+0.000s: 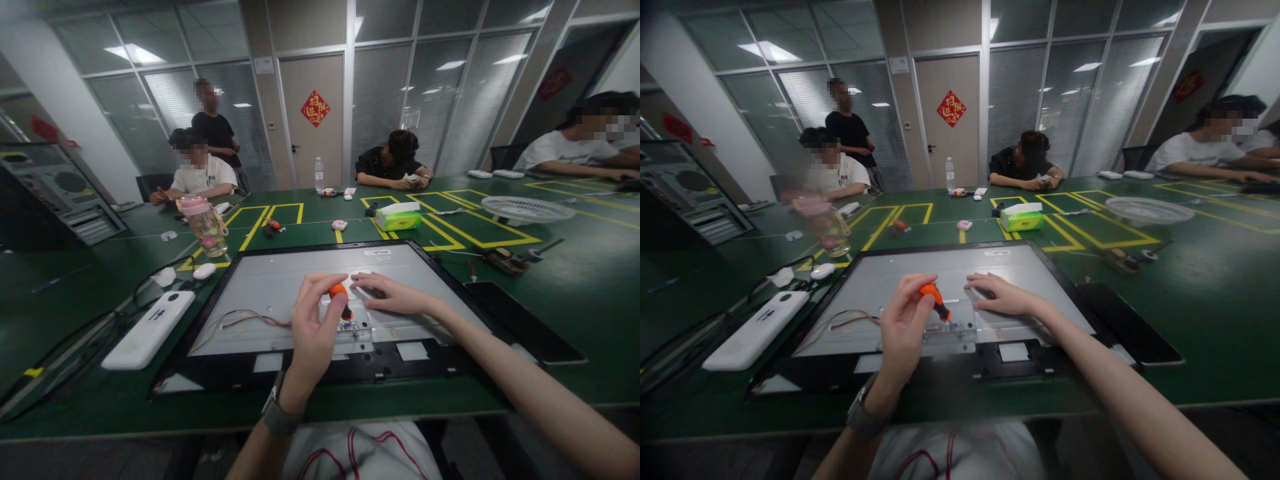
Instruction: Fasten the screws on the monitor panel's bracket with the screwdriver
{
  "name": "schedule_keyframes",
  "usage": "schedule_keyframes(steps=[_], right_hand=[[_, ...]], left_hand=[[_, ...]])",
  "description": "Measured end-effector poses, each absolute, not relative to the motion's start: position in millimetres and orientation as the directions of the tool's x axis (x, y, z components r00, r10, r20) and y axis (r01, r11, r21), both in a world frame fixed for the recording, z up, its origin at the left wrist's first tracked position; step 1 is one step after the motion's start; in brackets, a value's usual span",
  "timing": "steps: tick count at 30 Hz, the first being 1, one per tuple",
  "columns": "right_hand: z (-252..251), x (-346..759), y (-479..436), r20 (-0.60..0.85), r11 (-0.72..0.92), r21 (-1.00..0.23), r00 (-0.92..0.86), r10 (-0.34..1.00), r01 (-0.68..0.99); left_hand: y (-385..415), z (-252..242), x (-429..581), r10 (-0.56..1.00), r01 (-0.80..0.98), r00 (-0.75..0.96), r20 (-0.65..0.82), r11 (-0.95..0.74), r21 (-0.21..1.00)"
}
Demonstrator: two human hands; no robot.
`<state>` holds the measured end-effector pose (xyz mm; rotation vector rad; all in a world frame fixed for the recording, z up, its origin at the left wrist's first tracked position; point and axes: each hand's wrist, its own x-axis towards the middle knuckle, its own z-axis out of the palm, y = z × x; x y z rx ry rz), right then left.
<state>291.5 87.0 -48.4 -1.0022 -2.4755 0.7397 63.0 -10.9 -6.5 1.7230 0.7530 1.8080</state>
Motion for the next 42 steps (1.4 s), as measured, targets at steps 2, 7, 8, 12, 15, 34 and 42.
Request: schedule_keyframes(steps=[2, 7, 8, 12, 15, 34, 42], right_hand=[[-48.7, 291.5, 87.0, 0.129, 0.606, -0.588, -0.677, 0.724, 0.536], [-48.9, 291.0, 87.0, 0.135, 0.622, -0.571, -0.686, 0.715, 0.535], [-48.6, 290.7, 87.0, 0.135, 0.623, -0.571, -0.687, 0.714, 0.535], [-47.1, 289.3, 86.6, 0.12, 0.615, -0.575, -0.688, 0.716, 0.54], [-47.0, 288.8, 86.6, 0.113, 0.611, -0.575, -0.687, 0.718, 0.544], [-49.4, 287.4, 86.9, 0.116, 0.588, -0.596, -0.666, 0.737, 0.547], [-50.4, 287.2, 87.5, 0.111, 0.589, -0.588, -0.665, 0.738, 0.555]], left_hand=[[-10.9, -6.1, 62.9, 0.718, -0.005, -0.034, 0.695, -0.696, 0.718], [-10.6, -5.8, 64.3, 0.719, -0.005, -0.052, 0.693, -0.694, 0.72], [-10.5, -5.7, 64.4, 0.714, 0.0, -0.07, 0.697, -0.698, 0.716], [-10.7, -4.8, 63.3, 0.734, -0.005, -0.06, 0.677, -0.678, 0.735], [-10.3, -3.6, 62.1, 0.748, -0.03, -0.05, 0.662, -0.663, 0.748], [-7.0, -8.7, 61.6, 0.838, -0.121, -0.09, 0.538, -0.545, 0.83], [-8.4, -7.8, 60.1, 0.824, -0.091, -0.094, 0.559, -0.567, 0.819]])
